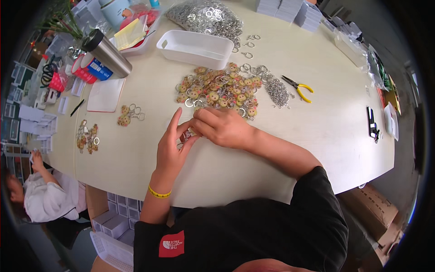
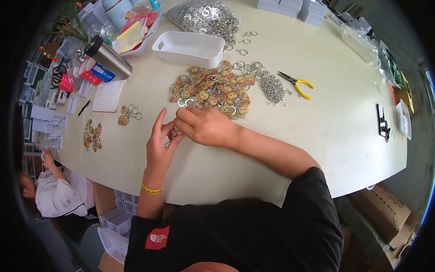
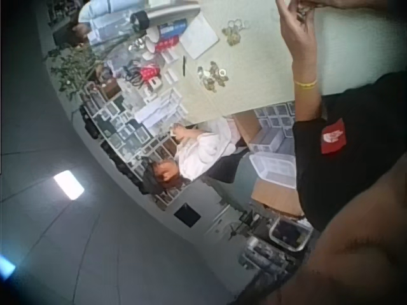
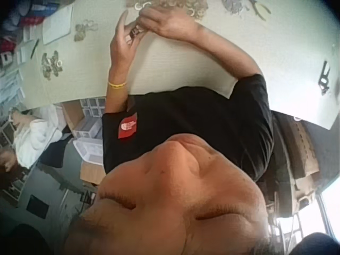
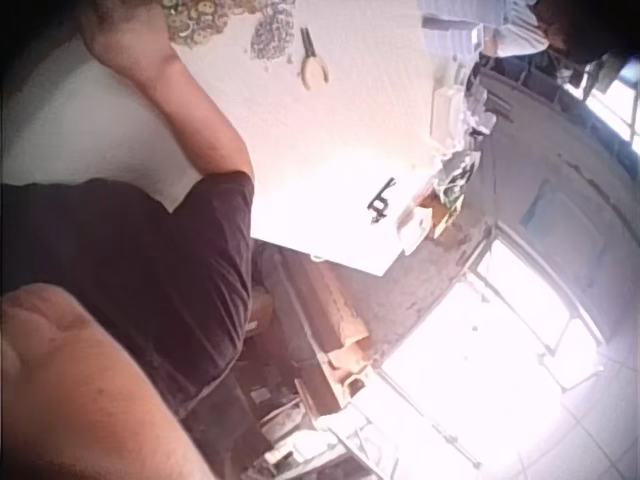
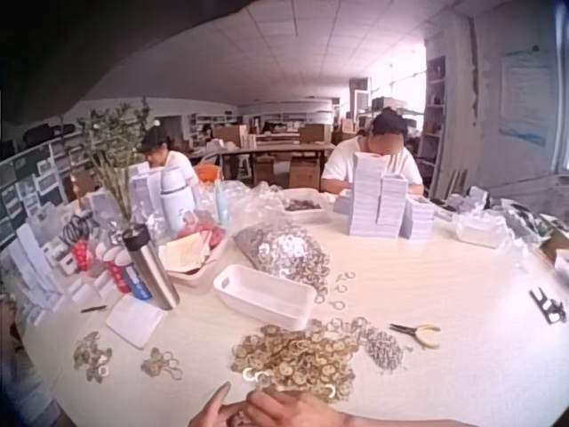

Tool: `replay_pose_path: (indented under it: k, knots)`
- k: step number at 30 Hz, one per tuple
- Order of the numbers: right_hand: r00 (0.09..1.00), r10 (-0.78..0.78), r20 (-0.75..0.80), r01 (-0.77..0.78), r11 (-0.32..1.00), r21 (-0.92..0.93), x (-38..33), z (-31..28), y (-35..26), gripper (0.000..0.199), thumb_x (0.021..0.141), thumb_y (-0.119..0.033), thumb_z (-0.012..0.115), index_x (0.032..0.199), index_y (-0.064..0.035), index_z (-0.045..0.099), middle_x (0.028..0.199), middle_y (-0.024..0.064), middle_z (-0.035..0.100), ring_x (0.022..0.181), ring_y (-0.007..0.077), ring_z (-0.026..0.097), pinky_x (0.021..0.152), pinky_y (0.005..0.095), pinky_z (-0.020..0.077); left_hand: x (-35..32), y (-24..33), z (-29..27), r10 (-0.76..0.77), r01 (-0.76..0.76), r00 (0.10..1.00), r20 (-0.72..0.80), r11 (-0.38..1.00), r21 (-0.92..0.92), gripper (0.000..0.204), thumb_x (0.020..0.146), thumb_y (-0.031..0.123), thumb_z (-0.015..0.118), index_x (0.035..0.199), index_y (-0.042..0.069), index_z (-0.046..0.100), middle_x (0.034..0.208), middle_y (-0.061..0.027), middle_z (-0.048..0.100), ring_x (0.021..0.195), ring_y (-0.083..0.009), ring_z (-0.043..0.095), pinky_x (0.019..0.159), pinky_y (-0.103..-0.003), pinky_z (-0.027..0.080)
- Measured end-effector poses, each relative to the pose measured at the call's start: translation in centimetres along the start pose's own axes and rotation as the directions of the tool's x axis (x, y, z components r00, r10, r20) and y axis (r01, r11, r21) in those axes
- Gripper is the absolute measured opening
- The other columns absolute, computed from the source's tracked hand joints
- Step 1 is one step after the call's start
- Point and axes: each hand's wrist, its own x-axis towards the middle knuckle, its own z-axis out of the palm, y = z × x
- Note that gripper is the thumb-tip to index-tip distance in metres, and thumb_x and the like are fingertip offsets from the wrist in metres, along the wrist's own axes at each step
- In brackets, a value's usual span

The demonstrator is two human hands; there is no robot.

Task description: The person assembles keychains by attaching acrylic charms to key rings with pliers, then places the completed keychains into plastic packaging bags.

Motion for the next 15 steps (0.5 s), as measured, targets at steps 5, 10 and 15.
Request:
replay_pose_path:
  k: [5, 10, 15]
  knots:
    - [1.0, -0.008, -0.022, 0.009, 0.999, 0.042, -0.1, -0.4, 0.4, 0.019, 0.076, -0.013, 0.064, 0.092, -0.0028, 0.059, 0.086, 0.0054, 0.047, 0.07, 0.0162, 0.062, 0.051, 0.0304, 0.0533, -0.2, -1.1, 0.0, 0.087, -0.088, 0.996, 0.037, 0.996, 0.03, 0.044, 0.085, 0.003, 0.073, 0.127, 0.0, 0.06, 0.101, -0.0133, 0.069, 0.089, -0.0215, 0.069, 0.078, -0.032, 0.056]
    - [1.0, 0.001, 0.029, -0.002, 0.998, 0.063, -0.6, -0.3, 0.7, 0.02, 0.082, -0.013, 0.069, 0.097, -0.002, 0.062, 0.089, 0.0064, 0.053, 0.07, 0.0163, 0.063, 0.05, 0.0303, 0.0526, -0.2, -1.3, -0.1, -0.025, 0.035, 0.996, 0.091, 0.994, -0.107, 0.04, 0.087, 0.003, 0.071, 0.125, -0.001, 0.061, 0.103, -0.0142, 0.07, 0.093, -0.0211, 0.07, 0.081, -0.032, 0.056]
    - [0.999, 0.035, 0.007, -0.036, 0.999, 0.041, -0.4, -0.5, 0.0, 0.017, 0.082, -0.012, 0.069, 0.093, -0.0036, 0.061, 0.09, 0.0071, 0.053, 0.069, 0.0169, 0.063, 0.049, 0.0308, 0.0531, 0.0, -0.8, -0.3, -0.089, 0.101, 0.993, 0.083, 0.984, -0.149, 0.036, 0.088, 0.004, 0.07, 0.123, -0.002, 0.061, 0.105, -0.0147, 0.07, 0.095, -0.0208, 0.07, 0.083, -0.032, 0.055]
